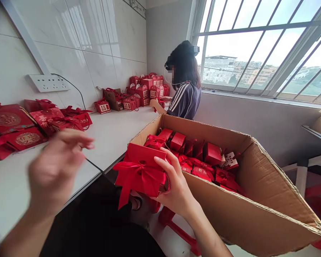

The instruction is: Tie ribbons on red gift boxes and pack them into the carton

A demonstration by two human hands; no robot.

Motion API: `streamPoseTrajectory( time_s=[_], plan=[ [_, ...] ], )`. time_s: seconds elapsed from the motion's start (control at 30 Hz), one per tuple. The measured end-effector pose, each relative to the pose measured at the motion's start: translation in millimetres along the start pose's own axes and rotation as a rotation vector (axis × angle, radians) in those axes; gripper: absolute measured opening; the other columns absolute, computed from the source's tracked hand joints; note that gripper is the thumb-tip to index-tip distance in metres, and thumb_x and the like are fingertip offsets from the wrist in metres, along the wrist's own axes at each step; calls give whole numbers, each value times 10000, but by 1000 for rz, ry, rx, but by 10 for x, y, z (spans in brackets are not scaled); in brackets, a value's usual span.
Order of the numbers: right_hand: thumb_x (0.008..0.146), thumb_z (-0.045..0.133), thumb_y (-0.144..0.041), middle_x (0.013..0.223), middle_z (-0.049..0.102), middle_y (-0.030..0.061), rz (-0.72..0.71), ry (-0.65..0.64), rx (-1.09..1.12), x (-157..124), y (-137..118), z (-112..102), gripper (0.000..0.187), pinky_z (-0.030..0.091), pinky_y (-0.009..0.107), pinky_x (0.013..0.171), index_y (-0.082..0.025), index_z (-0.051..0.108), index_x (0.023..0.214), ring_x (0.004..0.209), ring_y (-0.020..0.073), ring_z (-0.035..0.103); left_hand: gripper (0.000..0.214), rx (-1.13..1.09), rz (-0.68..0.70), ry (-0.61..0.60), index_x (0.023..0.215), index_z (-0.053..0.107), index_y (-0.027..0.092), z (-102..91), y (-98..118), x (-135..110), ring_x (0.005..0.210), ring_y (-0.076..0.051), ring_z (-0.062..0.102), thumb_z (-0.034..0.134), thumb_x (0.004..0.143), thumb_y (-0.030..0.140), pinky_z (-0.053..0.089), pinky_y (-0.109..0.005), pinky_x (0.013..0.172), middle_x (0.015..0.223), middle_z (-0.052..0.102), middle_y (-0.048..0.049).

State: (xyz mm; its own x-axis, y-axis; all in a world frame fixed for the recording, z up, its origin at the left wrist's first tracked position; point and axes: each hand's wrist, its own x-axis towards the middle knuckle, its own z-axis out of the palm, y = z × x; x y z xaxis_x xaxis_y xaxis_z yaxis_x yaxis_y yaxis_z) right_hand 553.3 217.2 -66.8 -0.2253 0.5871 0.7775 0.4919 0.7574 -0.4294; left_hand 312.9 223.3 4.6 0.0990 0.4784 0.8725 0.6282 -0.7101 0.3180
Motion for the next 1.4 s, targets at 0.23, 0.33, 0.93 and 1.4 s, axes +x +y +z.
streamPoseTrajectory(
  time_s=[0.23, 0.33, 0.93, 1.4],
  plan=[
    [680, 779, -212, 1419, 356, 140, -21, 8, 30, 16, -8, 28, 803, 473, 514, 985, -305, 363, 1360, 1316, 324, 405, 138, -19, -16, -80, 978, 580, 209, 271, 302, -303, 815, -136, 554, 610, 846, 178, 498, -262, 718, 874, 531, -20],
    [698, 769, -198, 1420, 335, 139, -29, -2, 77, 18, -12, 44, 793, 467, 494, 998, -302, 356, 1367, 1334, 313, 380, 148, -51, 69, -25, 913, 586, 194, 292, 346, -349, 732, -127, 533, 608, 823, 78, 476, -265, 646, 794, 525, -12],
    [734, 739, -178, 1442, 331, 131, -45, 56, 127, 9, -110, -10, 733, 465, 522, 987, -310, 376, 1358, 1352, 339, 347, 101, 82, 319, 29, 812, 645, 148, 263, 547, -432, 591, -88, 565, 685, 751, 78, 537, -324, 660, 639, 582, 23],
    [689, 738, -82, 1448, 331, 120, -74, 90, 124, -23, -91, -40, 789, 441, 501, 1015, -300, 388, 1362, 1359, 314, 340, 114, 3, 285, 46, 855, 618, 153, 268, 580, -397, 614, -98, 582, 653, 767, 89, 538, -300, 665, 667, 593, 14]
  ],
)
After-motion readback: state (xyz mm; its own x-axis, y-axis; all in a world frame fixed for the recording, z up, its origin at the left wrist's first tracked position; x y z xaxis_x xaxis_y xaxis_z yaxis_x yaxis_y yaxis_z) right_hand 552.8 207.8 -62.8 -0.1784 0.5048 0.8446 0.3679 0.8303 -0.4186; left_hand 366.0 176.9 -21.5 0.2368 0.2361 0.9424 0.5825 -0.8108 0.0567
